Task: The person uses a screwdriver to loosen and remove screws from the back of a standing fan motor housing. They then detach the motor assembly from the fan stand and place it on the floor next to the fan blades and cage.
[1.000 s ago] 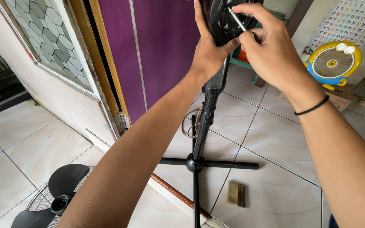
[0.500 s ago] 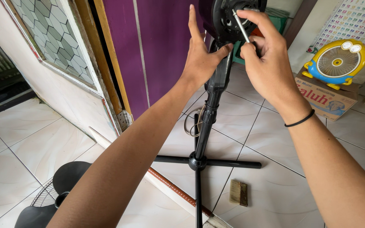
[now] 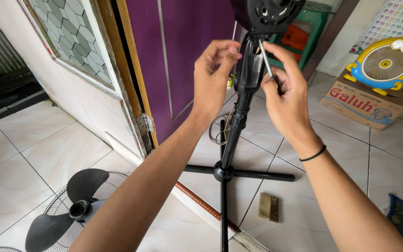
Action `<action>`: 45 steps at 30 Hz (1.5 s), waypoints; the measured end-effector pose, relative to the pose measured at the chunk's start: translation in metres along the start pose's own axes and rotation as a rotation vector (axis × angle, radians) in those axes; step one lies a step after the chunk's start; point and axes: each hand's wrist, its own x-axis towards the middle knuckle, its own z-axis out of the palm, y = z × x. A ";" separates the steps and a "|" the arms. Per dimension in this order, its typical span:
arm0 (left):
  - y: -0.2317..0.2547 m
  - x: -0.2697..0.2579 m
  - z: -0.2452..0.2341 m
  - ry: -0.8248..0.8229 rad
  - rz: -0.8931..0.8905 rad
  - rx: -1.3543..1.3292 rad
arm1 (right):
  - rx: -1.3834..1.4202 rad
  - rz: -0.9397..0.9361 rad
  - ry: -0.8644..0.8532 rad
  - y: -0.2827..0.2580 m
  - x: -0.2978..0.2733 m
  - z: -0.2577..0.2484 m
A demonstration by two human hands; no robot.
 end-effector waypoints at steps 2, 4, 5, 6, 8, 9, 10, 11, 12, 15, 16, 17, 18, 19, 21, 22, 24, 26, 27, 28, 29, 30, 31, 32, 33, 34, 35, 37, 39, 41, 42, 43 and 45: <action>-0.005 -0.009 -0.003 -0.017 -0.070 -0.009 | -0.010 0.039 -0.004 0.002 -0.010 0.007; -0.012 -0.020 -0.006 -0.041 -0.115 -0.038 | -0.013 0.070 -0.019 0.004 -0.020 0.014; -0.016 -0.026 -0.008 -0.056 -0.124 -0.060 | -0.010 0.079 -0.032 0.004 -0.025 0.017; -0.020 -0.032 -0.010 -0.070 -0.133 -0.083 | -0.006 0.088 -0.045 0.005 -0.030 0.021; -0.026 -0.042 -0.014 -0.050 -0.183 -0.140 | -0.001 0.164 -0.058 0.007 -0.039 0.028; -0.029 -0.047 -0.016 -0.040 -0.209 -0.170 | 0.001 0.204 -0.064 0.007 -0.043 0.031; -0.032 -0.052 -0.019 -0.036 -0.215 -0.150 | 0.009 0.203 -0.076 0.009 -0.048 0.035; -0.034 -0.056 -0.022 -0.033 -0.220 -0.131 | 0.016 0.202 -0.088 0.010 -0.052 0.039; -0.035 -0.061 -0.025 -0.029 -0.225 -0.111 | 0.023 0.200 -0.101 0.011 -0.056 0.042; -0.036 -0.073 -0.034 -0.002 -0.250 -0.024 | 0.028 0.263 -0.135 0.014 -0.066 0.051; -0.037 -0.076 -0.036 0.007 -0.254 0.000 | 0.015 0.275 -0.143 0.015 -0.068 0.054; -0.037 -0.079 -0.039 0.015 -0.257 0.025 | 0.002 0.286 -0.151 0.016 -0.070 0.057; -0.037 -0.082 -0.042 0.024 -0.261 0.050 | -0.010 0.297 -0.159 0.017 -0.072 0.061; -0.037 -0.084 -0.045 0.032 -0.273 0.053 | 0.007 0.269 -0.162 0.019 -0.073 0.064; -0.039 -0.088 -0.051 0.048 -0.296 0.061 | 0.044 0.213 -0.170 0.021 -0.076 0.072; -0.039 -0.090 -0.055 0.050 -0.286 0.055 | 0.036 0.211 -0.178 0.021 -0.077 0.075; -0.041 -0.094 -0.062 0.054 -0.267 0.044 | 0.023 0.210 -0.194 0.022 -0.079 0.083; -0.044 -0.097 -0.071 0.062 -0.265 0.087 | 0.000 0.284 -0.205 0.024 -0.081 0.091; -0.044 -0.099 -0.076 0.066 -0.265 0.108 | -0.012 0.322 -0.211 0.025 -0.082 0.095; -0.045 -0.101 -0.081 0.071 -0.275 0.135 | -0.001 0.277 -0.215 0.025 -0.083 0.099; -0.046 -0.104 -0.087 0.077 -0.285 0.161 | 0.010 0.233 -0.220 0.027 -0.085 0.104; -0.046 -0.106 -0.092 0.082 -0.295 0.187 | 0.021 0.189 -0.225 0.028 -0.086 0.109; -0.047 -0.109 -0.098 0.105 -0.308 0.187 | 0.024 0.219 -0.236 0.029 -0.087 0.114; -0.047 -0.112 -0.104 0.129 -0.320 0.186 | 0.027 0.249 -0.248 0.031 -0.089 0.119; -0.048 -0.115 -0.111 0.153 -0.332 0.187 | 0.031 0.279 -0.261 0.032 -0.090 0.124; -0.048 -0.118 -0.118 0.175 -0.330 0.203 | 0.046 0.256 -0.268 0.035 -0.092 0.129; -0.049 -0.120 -0.126 0.197 -0.328 0.220 | 0.062 0.233 -0.275 0.038 -0.094 0.135; -0.051 -0.126 -0.142 0.240 -0.332 0.248 | 0.061 0.242 -0.300 0.045 -0.098 0.146; -0.054 -0.131 -0.158 0.281 -0.343 0.269 | 0.024 0.306 -0.338 0.052 -0.103 0.157; -0.058 -0.138 -0.174 0.314 -0.375 0.285 | 0.049 0.272 -0.362 0.060 -0.107 0.170; -0.060 -0.142 -0.183 0.332 -0.391 0.292 | 0.062 0.255 -0.374 0.065 -0.110 0.177; -0.063 -0.147 -0.191 0.344 -0.397 0.303 | 0.034 0.304 -0.398 0.069 -0.112 0.183; -0.070 -0.157 -0.206 0.367 -0.411 0.323 | -0.025 0.402 -0.444 0.078 -0.118 0.197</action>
